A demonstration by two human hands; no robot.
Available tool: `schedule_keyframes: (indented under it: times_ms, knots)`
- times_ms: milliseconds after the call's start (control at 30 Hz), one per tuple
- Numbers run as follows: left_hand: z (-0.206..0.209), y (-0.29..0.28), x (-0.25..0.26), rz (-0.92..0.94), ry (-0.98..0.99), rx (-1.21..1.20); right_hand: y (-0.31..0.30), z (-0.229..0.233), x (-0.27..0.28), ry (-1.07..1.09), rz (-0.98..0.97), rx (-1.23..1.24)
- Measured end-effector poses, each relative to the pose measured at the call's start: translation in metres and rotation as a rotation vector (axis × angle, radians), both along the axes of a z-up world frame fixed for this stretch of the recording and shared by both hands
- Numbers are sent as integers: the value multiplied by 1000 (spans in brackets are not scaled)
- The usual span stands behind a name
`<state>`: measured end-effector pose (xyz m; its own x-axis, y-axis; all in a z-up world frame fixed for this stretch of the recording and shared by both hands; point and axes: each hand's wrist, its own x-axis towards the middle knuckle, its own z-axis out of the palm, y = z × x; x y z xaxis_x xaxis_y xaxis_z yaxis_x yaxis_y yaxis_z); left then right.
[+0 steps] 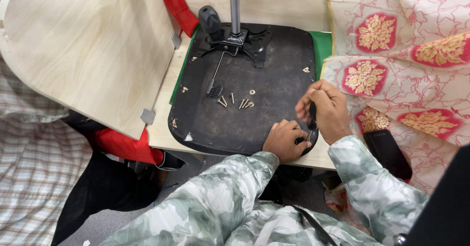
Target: The person uses a screwdriver to tighten screws into the underside of an office chair seat. They work on multiple screw holes around the perimeter of the seat base, securing it to the chair mechanism.
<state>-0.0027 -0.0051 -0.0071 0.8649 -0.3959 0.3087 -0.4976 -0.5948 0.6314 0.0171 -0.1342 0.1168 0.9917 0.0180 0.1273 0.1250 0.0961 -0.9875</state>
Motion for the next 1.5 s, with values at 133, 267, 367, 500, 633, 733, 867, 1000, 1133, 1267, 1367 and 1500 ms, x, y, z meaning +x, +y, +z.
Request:
schedule_keyframes:
  times_ms: [133,267,367,500,633,733,867,1000,1133,1267,1367,1500]
  knots:
    - [-1,-1,-2,24,-17,-12,4,-1,-10,-53,-30,-75]
    - [1,-1,-3,32,-9,-11,11,-8,-18,-130,-181,-44]
    - [5,-2,-3,29,25,1,9,-9,-20,-143,-278,-43]
    - [9,-1,-3,11,14,17,-3,-8,-22,-110,-284,18]
    - [11,1,-4,-2,9,0,-12,-10,-22,-138,-329,68]
    - [11,4,-3,-26,-23,-31,-12,-14,-21,-146,-374,70]
    - [9,4,-3,-44,-30,-62,-6,-15,-21,-143,-400,23]
    - [10,7,2,-73,-45,-56,1,-13,-21,-147,-425,12]
    - [5,9,7,-116,-51,-55,1,-16,-24,-125,-476,-28]
    - [4,9,8,-123,-63,-54,0,-16,-27,-110,-478,-19]
    - [8,11,7,-127,-44,-42,-3,-10,-32,-62,-378,78]
    - [13,10,5,-120,2,-14,-6,4,-25,3,-159,187]
